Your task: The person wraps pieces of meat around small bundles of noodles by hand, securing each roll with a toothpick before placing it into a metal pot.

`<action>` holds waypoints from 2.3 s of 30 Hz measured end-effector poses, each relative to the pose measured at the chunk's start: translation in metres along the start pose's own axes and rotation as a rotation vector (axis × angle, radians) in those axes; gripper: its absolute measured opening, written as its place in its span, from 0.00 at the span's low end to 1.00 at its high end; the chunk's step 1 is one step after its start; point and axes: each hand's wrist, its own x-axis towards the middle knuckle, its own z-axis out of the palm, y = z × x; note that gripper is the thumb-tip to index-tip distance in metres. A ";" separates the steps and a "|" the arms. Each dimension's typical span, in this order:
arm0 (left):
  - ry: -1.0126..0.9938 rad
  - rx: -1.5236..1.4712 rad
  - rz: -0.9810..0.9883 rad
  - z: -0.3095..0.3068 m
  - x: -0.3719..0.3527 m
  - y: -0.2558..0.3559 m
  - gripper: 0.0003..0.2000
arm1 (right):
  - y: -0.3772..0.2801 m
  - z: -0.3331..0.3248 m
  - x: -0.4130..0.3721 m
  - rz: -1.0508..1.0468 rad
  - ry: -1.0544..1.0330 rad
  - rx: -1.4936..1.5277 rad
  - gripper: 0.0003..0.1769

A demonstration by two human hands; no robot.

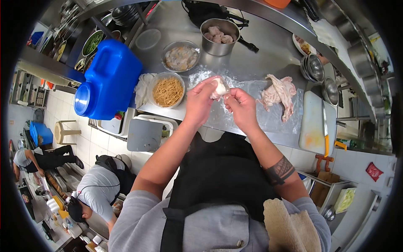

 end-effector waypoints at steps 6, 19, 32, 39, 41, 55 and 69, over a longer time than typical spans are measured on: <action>0.000 0.048 -0.005 0.002 -0.002 0.000 0.18 | -0.004 0.005 0.000 0.049 0.015 0.109 0.05; -0.042 0.131 0.019 0.002 -0.004 0.012 0.20 | -0.002 0.004 0.003 0.069 -0.039 0.320 0.07; -0.043 0.070 -0.036 -0.016 0.003 -0.015 0.23 | 0.016 0.011 0.007 0.184 0.035 0.386 0.06; -0.063 0.025 0.056 -0.002 0.020 0.012 0.40 | -0.003 -0.004 0.076 0.037 0.119 0.637 0.04; -0.074 0.077 0.040 -0.006 0.019 0.010 0.40 | -0.031 -0.003 0.124 0.062 0.162 0.592 0.05; 0.025 0.324 -0.257 -0.036 -0.010 -0.030 0.23 | 0.081 -0.059 0.000 0.229 0.364 0.144 0.11; -0.403 0.675 -0.524 0.089 0.030 -0.165 0.17 | 0.095 -0.298 -0.018 -0.060 0.775 -0.848 0.25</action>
